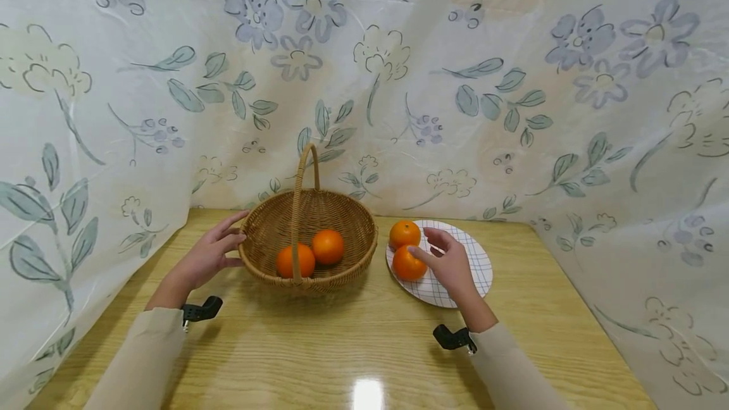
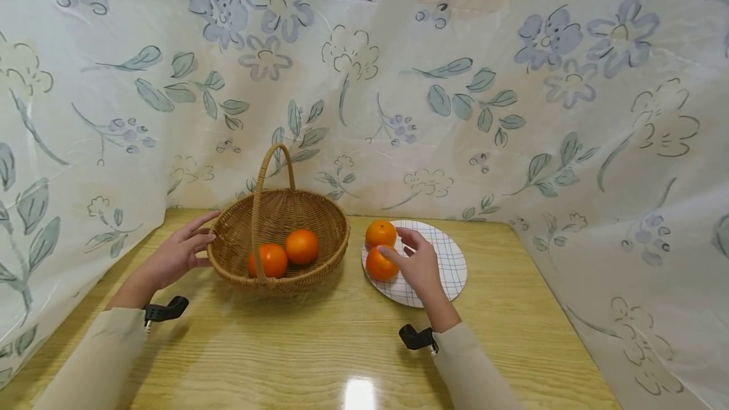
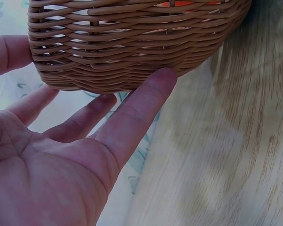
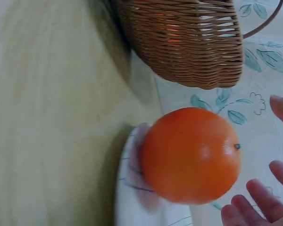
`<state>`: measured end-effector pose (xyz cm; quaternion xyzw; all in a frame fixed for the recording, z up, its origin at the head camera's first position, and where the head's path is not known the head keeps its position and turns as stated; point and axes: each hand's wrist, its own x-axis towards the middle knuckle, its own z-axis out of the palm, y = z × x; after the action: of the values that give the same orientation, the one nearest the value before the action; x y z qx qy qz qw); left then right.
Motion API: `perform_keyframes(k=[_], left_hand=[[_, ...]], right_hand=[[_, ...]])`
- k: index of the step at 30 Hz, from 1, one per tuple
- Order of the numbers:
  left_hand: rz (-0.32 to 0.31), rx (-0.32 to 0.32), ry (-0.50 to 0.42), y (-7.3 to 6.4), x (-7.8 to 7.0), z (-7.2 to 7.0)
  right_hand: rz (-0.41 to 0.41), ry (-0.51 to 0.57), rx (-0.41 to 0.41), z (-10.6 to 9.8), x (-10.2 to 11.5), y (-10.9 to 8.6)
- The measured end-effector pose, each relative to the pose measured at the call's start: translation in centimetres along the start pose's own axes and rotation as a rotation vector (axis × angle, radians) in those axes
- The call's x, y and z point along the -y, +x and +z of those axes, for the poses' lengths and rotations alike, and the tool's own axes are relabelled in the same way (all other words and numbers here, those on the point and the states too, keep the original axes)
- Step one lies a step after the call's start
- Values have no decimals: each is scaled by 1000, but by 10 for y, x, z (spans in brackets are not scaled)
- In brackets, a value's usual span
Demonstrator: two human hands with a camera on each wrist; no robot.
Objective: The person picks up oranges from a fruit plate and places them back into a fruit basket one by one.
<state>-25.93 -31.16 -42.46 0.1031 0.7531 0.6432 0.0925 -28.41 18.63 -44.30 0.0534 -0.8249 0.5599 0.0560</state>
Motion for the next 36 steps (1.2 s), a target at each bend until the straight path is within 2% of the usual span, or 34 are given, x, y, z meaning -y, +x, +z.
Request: perform_keyframes(k=[6, 14, 25, 36], left_hand=[[0, 1, 4, 2, -2, 2], [-4, -10, -5, 4, -3, 4], [-3, -16, -5, 5, -2, 5], [-12, -24, 9, 6, -4, 5]], right_hand=[[47, -13, -9, 4, -12, -10], [68, -5, -13, 11, -26, -10], [75, 33, -19, 18, -29, -8], [92, 2, -33, 24, -33, -6]])
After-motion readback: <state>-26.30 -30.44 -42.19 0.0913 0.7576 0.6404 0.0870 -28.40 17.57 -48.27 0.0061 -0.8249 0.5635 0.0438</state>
